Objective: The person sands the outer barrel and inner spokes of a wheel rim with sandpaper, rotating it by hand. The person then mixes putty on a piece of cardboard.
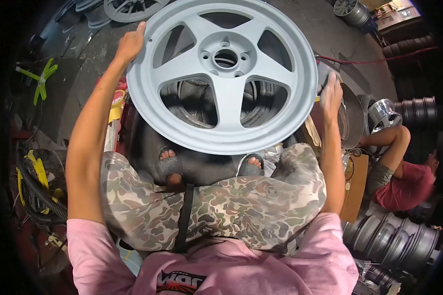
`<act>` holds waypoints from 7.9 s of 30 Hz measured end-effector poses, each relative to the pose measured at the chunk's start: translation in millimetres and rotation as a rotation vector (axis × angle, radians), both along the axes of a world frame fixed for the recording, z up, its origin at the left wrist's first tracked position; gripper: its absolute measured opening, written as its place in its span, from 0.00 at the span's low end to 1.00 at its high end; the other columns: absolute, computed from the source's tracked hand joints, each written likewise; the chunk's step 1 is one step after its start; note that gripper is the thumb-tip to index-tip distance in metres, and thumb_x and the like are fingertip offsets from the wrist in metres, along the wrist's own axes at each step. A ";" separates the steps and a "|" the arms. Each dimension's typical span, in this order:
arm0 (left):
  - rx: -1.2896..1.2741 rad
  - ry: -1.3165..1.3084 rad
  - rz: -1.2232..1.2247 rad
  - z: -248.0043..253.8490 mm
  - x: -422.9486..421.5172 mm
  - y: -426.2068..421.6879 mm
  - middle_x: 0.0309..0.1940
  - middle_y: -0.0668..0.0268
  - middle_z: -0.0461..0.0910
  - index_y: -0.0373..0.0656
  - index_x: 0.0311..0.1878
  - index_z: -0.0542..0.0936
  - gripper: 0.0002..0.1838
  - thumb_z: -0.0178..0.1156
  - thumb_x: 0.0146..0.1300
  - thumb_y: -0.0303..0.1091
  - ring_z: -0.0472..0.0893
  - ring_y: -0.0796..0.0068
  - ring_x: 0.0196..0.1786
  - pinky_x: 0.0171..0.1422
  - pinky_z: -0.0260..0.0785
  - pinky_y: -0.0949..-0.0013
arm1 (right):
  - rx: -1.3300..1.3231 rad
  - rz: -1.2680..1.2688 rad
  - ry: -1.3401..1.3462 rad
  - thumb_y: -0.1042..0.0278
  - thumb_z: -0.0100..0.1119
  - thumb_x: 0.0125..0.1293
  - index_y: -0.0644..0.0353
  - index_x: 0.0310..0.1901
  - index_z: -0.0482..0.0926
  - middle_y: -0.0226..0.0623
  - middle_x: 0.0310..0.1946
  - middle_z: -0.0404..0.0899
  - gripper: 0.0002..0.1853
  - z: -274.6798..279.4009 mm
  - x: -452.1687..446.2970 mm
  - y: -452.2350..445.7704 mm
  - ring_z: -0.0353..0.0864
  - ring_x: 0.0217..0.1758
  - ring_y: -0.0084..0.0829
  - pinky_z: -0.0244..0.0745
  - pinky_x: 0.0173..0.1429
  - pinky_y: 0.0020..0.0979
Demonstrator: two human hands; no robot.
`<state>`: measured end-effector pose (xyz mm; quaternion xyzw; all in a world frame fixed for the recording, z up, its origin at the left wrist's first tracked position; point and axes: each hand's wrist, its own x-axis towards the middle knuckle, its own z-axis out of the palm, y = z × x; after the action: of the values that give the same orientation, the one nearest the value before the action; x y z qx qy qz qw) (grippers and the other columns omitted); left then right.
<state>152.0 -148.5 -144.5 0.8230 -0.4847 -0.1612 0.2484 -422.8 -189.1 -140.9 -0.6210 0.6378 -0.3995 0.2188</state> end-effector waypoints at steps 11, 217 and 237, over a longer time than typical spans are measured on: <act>-0.514 -0.487 -0.122 28.5 -26.6 28.4 0.47 0.50 0.80 0.41 0.49 0.81 0.14 0.55 0.74 0.42 0.79 0.45 0.53 0.57 0.70 0.48 | 0.585 -0.134 -0.088 0.57 0.56 0.78 0.73 0.49 0.81 0.38 0.32 0.81 0.21 -214.0 -121.3 375.3 0.73 0.39 0.21 0.72 0.47 0.32; 0.279 1.246 -0.721 138.6 -294.6 261.1 0.31 0.68 0.85 0.35 0.44 0.86 0.08 0.68 0.69 0.30 0.83 0.85 0.32 0.38 0.75 0.79 | 0.726 -0.621 0.756 0.47 0.86 0.39 0.67 0.64 0.70 0.53 0.56 0.78 0.53 -62.1 -143.1 692.7 0.77 0.63 0.54 0.71 0.66 0.46; 0.138 1.273 -0.521 128.4 -296.7 252.1 0.36 0.59 0.87 0.30 0.46 0.85 0.08 0.68 0.68 0.25 0.87 0.74 0.33 0.40 0.87 0.71 | 0.537 -0.212 -0.074 0.52 0.84 0.48 0.66 0.67 0.64 0.57 0.58 0.79 0.50 -198.1 -65.0 484.6 0.79 0.62 0.55 0.74 0.65 0.46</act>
<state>-144.7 103.6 -16.1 0.4388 -0.4153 -0.6977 0.3850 -487.9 295.5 -339.0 -0.4559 0.7735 -0.2597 0.3556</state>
